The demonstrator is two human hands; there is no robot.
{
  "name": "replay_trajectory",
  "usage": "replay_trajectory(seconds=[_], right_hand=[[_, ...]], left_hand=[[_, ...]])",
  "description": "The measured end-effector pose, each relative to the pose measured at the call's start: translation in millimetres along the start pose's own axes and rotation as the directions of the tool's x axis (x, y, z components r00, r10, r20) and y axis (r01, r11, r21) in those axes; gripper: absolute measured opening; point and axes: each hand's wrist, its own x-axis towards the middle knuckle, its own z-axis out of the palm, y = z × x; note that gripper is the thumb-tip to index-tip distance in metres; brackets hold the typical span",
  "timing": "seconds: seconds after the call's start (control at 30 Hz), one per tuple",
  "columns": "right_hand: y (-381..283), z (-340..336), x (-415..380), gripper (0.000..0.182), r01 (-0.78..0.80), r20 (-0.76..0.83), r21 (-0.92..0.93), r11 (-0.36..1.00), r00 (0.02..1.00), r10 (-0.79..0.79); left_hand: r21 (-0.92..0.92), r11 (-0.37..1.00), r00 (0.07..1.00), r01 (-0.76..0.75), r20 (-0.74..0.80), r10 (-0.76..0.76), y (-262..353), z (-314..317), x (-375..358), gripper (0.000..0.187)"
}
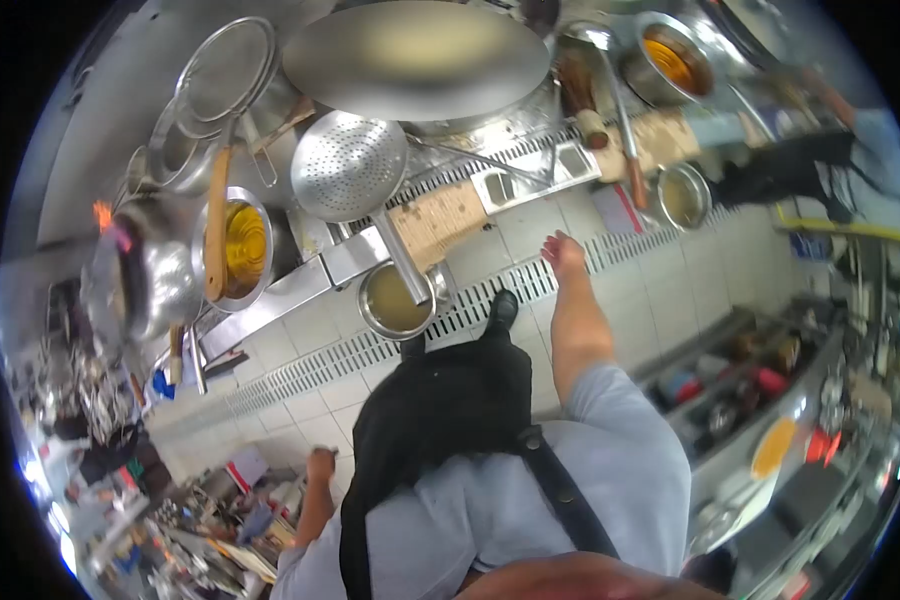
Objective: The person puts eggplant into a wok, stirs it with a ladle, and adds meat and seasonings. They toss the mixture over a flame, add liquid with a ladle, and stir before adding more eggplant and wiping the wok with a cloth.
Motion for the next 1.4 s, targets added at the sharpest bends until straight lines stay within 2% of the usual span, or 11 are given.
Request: replay_trajectory(seconds=[0.03, 0.2, 0.47, 0.57, 0.67, 0.7, 0.83, 0.97, 1.0, 1.1, 1.4], right_hand=[[-12, 4, 29, 0.042, -0.032, -0.015, 0.031, 0.999, 0.999, 0.032], [-56, 42, 65, 0.063, -0.049, -0.023, 0.181, 0.982, 0.998, 0.054], [-52, 28, 116, 0.042, -0.296, 0.37, 0.457, 0.839, 0.921, 0.124], [-49, 2, 45, 0.039, -0.292, 0.474, 0.246, 0.924, 0.868, 0.148], [24, -60, 58, 0.038, -0.159, 0.382, -0.176, 0.971, 0.898, 0.216], [34, -72, 26, 0.033, -0.008, 0.255, -0.681, 0.732, 0.935, 0.248], [101, -92, -72, 0.026, -0.115, 0.153, -0.876, 0.469, 0.855, 0.496], [158, 8, -198, 0.018, 0.137, 0.266, -0.951, 0.277, 0.817, 0.512], [179, 47, -202, 0.018, 0.603, 0.506, -0.798, 0.0, 0.669, 0.544], [227, 159, -307, 0.018, 0.55, 0.603, -0.79, 0.271, 0.616, 0.508], [383, 491, -570, 0.036, 0.773, 0.874, -0.364, 0.519, 0.091, 0.478]], left_hand=[[-0.094, 0.995, 0.992, -0.033, -0.121, 0.022, 41, -18, -60, 0.034], [-0.74, 0.515, 0.894, 0.434, 0.425, -0.142, 147, 49, -155, 0.027], [-0.818, 0.465, 0.885, 0.339, 0.11, -0.452, 198, -86, -113, 0.031], [-0.807, 0.571, 0.921, 0.151, -0.094, -0.377, 200, -142, -104, 0.031], [-0.93, 0.298, 0.883, 0.216, 0.056, -0.467, 195, -118, -81, 0.031], [-0.942, 0.272, 0.895, 0.195, 0.058, -0.442, 194, -110, -78, 0.031], [-0.961, 0.269, 0.935, 0.066, -0.034, -0.353, 180, -43, -64, 0.029], [-0.915, 0.385, 0.919, -0.123, -0.252, -0.304, 133, 52, -50, 0.029], [-0.944, 0.325, 0.91, -0.056, -0.183, -0.373, 111, 78, -38, 0.03], [-0.984, 0.173, 0.867, 0.049, -0.044, -0.496, 67, 90, -82, 0.038], [-0.998, -0.043, 0.614, 0.042, 0.059, -0.787, -19, 221, -165, 0.044]])
